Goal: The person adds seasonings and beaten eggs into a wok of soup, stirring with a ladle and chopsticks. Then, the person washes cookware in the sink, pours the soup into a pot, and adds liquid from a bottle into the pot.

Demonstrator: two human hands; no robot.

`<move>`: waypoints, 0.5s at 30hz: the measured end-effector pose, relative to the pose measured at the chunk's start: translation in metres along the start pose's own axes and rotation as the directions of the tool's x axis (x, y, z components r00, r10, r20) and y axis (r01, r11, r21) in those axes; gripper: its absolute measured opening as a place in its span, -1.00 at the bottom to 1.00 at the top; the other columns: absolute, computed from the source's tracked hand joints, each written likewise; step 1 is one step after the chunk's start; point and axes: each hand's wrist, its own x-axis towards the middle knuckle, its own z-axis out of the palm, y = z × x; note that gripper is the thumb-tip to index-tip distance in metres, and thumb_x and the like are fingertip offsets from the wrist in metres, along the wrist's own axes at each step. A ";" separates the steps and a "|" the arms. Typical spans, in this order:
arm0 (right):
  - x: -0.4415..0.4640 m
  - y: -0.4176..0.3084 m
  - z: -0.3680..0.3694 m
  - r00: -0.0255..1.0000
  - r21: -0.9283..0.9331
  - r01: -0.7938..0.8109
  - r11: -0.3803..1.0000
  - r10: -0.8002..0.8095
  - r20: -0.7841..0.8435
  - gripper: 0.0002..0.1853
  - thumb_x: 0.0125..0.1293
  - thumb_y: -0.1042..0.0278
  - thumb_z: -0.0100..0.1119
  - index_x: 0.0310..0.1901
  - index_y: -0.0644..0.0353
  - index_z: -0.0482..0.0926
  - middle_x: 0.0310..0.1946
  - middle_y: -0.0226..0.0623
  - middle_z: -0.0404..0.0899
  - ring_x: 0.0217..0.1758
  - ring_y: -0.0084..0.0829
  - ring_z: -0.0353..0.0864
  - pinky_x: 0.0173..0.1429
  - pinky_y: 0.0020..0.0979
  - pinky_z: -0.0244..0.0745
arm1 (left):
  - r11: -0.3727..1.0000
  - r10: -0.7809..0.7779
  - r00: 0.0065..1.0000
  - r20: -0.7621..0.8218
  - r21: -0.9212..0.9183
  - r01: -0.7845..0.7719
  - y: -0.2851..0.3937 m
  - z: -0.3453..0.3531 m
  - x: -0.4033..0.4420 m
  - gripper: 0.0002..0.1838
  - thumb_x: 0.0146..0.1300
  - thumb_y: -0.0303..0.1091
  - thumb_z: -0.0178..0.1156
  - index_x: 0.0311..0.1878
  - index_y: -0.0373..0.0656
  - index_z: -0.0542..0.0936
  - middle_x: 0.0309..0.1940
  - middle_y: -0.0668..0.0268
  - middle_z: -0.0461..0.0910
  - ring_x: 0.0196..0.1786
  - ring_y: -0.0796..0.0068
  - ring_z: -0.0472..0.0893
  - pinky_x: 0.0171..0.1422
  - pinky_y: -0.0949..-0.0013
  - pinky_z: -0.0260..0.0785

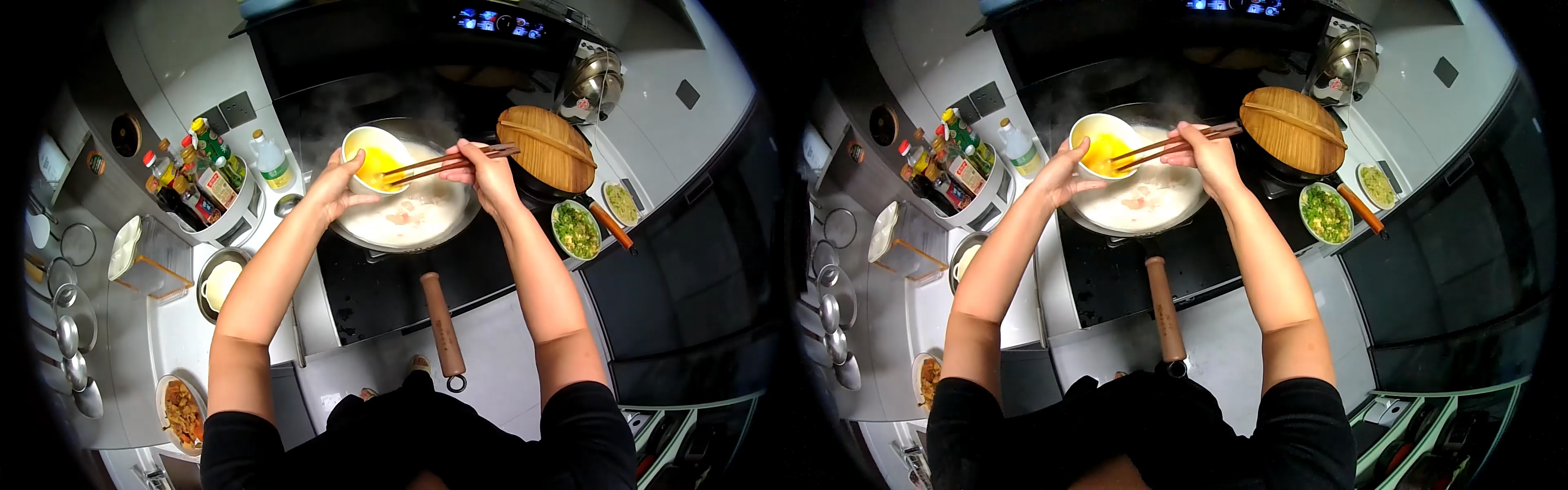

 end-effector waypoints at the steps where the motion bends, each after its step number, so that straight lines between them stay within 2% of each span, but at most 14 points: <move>1: -0.001 0.004 -0.003 0.997 0.099 0.065 0.993 -0.060 -0.046 -0.74 0.25 0.34 -0.04 -0.31 0.45 0.46 -0.44 -0.06 0.54 -0.47 -0.34 0.61 -0.35 -0.55 0.57 | 1.000 -0.010 1.000 -0.010 0.021 0.010 -0.001 0.002 0.001 -0.37 0.21 -0.13 0.04 0.27 0.06 0.00 0.29 0.16 -0.12 0.22 0.10 0.24 -0.12 0.09 0.51; 2: -0.001 0.011 -0.008 0.997 0.100 0.065 0.993 -0.060 -0.050 -0.74 0.25 0.34 -0.04 -0.31 0.45 0.46 -0.44 -0.06 0.54 -0.47 -0.34 0.61 -0.35 -0.55 0.57 | 1.000 -0.012 1.000 -0.007 0.023 0.012 -0.002 0.005 0.001 -0.37 0.21 -0.13 0.04 0.27 0.06 0.00 0.29 0.16 -0.12 0.22 0.10 0.24 -0.12 0.09 0.51; 4: -0.004 0.017 -0.011 0.992 0.043 0.046 0.998 -0.041 -0.119 -0.75 0.25 0.35 -0.04 -0.32 0.44 0.46 -0.44 -0.05 0.54 -0.47 -0.34 0.61 -0.36 -0.56 0.57 | 0.991 -0.004 1.000 0.017 0.134 0.002 -0.001 0.010 0.001 -0.24 0.18 -0.17 0.08 0.32 0.02 -0.16 0.26 0.07 -0.01 0.19 0.11 0.27 -0.13 0.10 0.52; 5: -0.008 0.014 -0.017 0.997 0.017 -0.046 0.999 0.047 -0.062 -0.75 0.25 0.36 -0.04 -0.31 0.44 0.46 -0.42 -0.06 0.54 -0.45 -0.35 0.61 -0.35 -0.56 0.57 | 0.991 -0.001 1.000 0.019 0.135 -0.002 -0.002 0.010 0.006 -0.24 0.18 -0.17 0.08 0.32 0.02 -0.16 0.26 0.07 -0.01 0.19 0.11 0.27 -0.13 0.10 0.52; 6: -0.008 0.016 -0.020 0.997 0.017 -0.046 0.999 0.047 -0.063 -0.75 0.25 0.36 -0.04 -0.31 0.44 0.46 -0.42 -0.06 0.54 -0.45 -0.35 0.61 -0.35 -0.56 0.57 | 0.988 -0.029 0.998 0.052 0.150 0.021 -0.008 0.008 0.013 -0.22 0.17 -0.16 0.09 0.32 0.03 -0.17 0.26 0.05 -0.01 0.18 0.11 0.30 -0.16 0.13 0.53; 8: -0.009 0.026 -0.028 0.981 0.085 0.077 0.993 -0.060 -0.184 -0.75 0.25 0.36 -0.04 -0.31 0.45 0.46 -0.41 -0.07 0.54 -0.43 -0.35 0.61 -0.35 -0.55 0.57 | 0.984 -0.066 0.994 0.090 0.172 0.050 -0.019 0.007 0.025 -0.20 0.17 -0.16 0.10 0.32 0.03 -0.18 0.26 0.02 0.00 0.16 0.11 0.32 -0.19 0.16 0.54; 9: -0.012 0.030 -0.032 0.981 0.017 0.032 0.999 -0.028 -0.191 -0.76 0.25 0.37 -0.04 -0.33 0.44 0.46 -0.41 -0.07 0.54 -0.43 -0.35 0.61 -0.36 -0.54 0.57 | 0.980 -0.074 0.993 0.095 0.192 0.055 -0.022 0.010 0.029 -0.20 0.16 -0.16 0.11 0.33 0.04 -0.18 0.26 0.00 0.00 0.14 0.10 0.34 -0.22 0.18 0.55; 10: -0.014 0.031 -0.034 0.986 0.086 -0.017 0.996 0.031 -0.164 -0.76 0.24 0.37 -0.04 -0.34 0.44 0.46 -0.43 -0.07 0.54 -0.45 -0.35 0.61 -0.38 -0.53 0.58 | 0.976 -0.080 0.992 0.100 0.212 0.057 -0.023 0.013 0.032 -0.19 0.16 -0.16 0.12 0.33 0.04 -0.18 0.25 -0.02 0.00 0.13 0.10 0.36 -0.24 0.20 0.56; 13: -0.014 0.038 -0.049 0.983 0.133 -0.008 0.991 0.032 -0.179 -0.77 0.24 0.37 -0.03 -0.35 0.44 0.46 -0.46 -0.07 0.54 -0.47 -0.34 0.61 -0.39 -0.53 0.58 | 0.972 -0.098 0.992 0.085 0.221 0.077 -0.026 0.025 0.038 -0.19 0.16 -0.19 0.12 0.33 0.05 -0.18 0.26 -0.04 -0.02 0.12 0.10 0.36 -0.26 0.21 0.56; 15: -0.011 0.044 -0.052 0.963 0.114 0.016 0.993 0.016 -0.270 -0.77 0.24 0.38 -0.03 -0.36 0.44 0.45 -0.49 -0.06 0.54 -0.49 -0.33 0.60 -0.39 -0.53 0.58 | 0.961 -0.081 0.995 0.054 0.271 0.064 -0.026 0.034 0.045 -0.19 0.16 -0.21 0.12 0.33 0.05 -0.18 0.25 -0.05 0.00 0.12 0.12 0.36 -0.29 0.23 0.56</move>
